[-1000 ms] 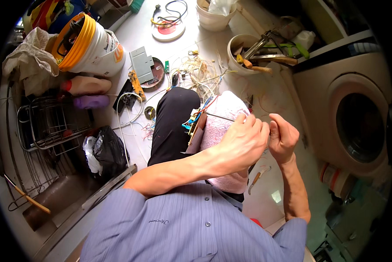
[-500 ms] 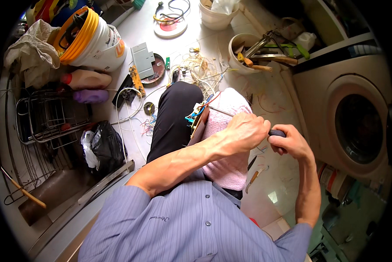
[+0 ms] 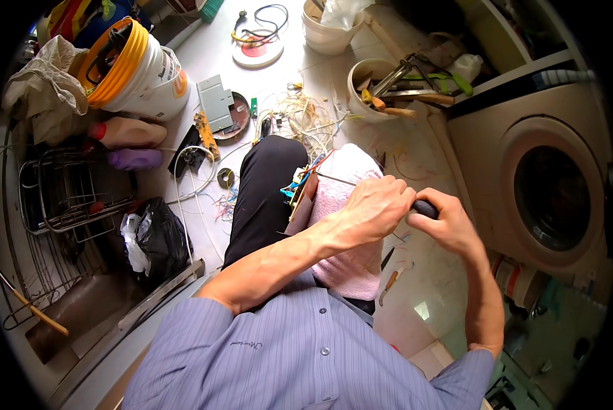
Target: The person organizes a bundle of wires and uses a screwdriver to tighten components on an electronic circuit board assembly.
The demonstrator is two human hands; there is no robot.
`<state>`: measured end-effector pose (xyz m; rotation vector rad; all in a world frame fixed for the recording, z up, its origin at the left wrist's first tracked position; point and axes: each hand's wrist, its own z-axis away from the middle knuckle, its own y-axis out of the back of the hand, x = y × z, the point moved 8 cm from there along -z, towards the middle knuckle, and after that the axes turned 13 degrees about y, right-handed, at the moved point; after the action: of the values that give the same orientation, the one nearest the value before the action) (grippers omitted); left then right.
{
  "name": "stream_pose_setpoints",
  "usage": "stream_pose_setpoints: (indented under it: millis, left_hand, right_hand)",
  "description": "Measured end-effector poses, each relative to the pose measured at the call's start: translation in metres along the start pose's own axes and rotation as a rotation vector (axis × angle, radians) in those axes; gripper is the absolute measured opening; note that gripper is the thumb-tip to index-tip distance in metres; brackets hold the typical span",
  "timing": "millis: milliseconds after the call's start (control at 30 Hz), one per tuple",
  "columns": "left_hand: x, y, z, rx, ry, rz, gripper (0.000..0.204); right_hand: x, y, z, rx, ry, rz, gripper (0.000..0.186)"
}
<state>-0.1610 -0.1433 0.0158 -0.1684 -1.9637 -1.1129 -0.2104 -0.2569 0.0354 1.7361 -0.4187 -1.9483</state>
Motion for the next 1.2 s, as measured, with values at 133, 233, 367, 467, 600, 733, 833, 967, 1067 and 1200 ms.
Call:
stream_pose_setpoints:
  millis: [133,233,367,467,600,733,833,967,1067,1200]
  left_hand:
    - [0.000,-0.001,0.001,0.003,-0.013,0.001,0.012]
    - [-0.004,0.000,0.000,-0.001,-0.018,-0.061,0.013]
    - [-0.003,0.005,0.000,-0.028,-0.028,-0.065,0.012]
    - [-0.002,0.003,0.005,-0.016,-0.035,-0.029,0.014]
    - [-0.003,0.002,0.009,0.005,-0.068,-0.020,0.014]
    - [-0.007,0.009,0.006,-0.020,-0.049,0.005,0.014]
    - [-0.010,0.008,0.007,0.027,-0.035,0.079,0.016]
    - [-0.009,0.006,0.014,0.084,-0.024,0.063,0.017]
    - [-0.008,0.004,0.015,0.063,-0.001,-0.001,0.019]
    - [-0.011,0.005,0.013,0.032,0.001,0.028,0.017]
  right_hand:
    - [0.043,-0.006,0.022,-0.239,-0.483,-0.503,0.022]
    - [0.006,0.004,0.010,0.050,0.071,0.135,0.020]
    - [-0.018,-0.002,0.017,0.236,0.395,0.628,0.035]
    - [0.020,-0.001,0.023,0.173,-0.040,-0.255,0.021]
    - [0.037,-0.007,0.031,0.212,-0.206,-0.304,0.020]
    - [0.009,-0.005,0.030,0.436,0.046,-0.033,0.014]
    - [0.031,-0.015,0.035,0.489,-0.117,-0.387,0.015]
    - [0.055,-0.024,0.041,0.456,-0.261,-0.615,0.016]
    - [0.033,-0.022,0.036,0.632,0.009,-0.353,0.015]
    - [0.035,-0.031,0.035,0.670,-0.087,-0.641,0.010]
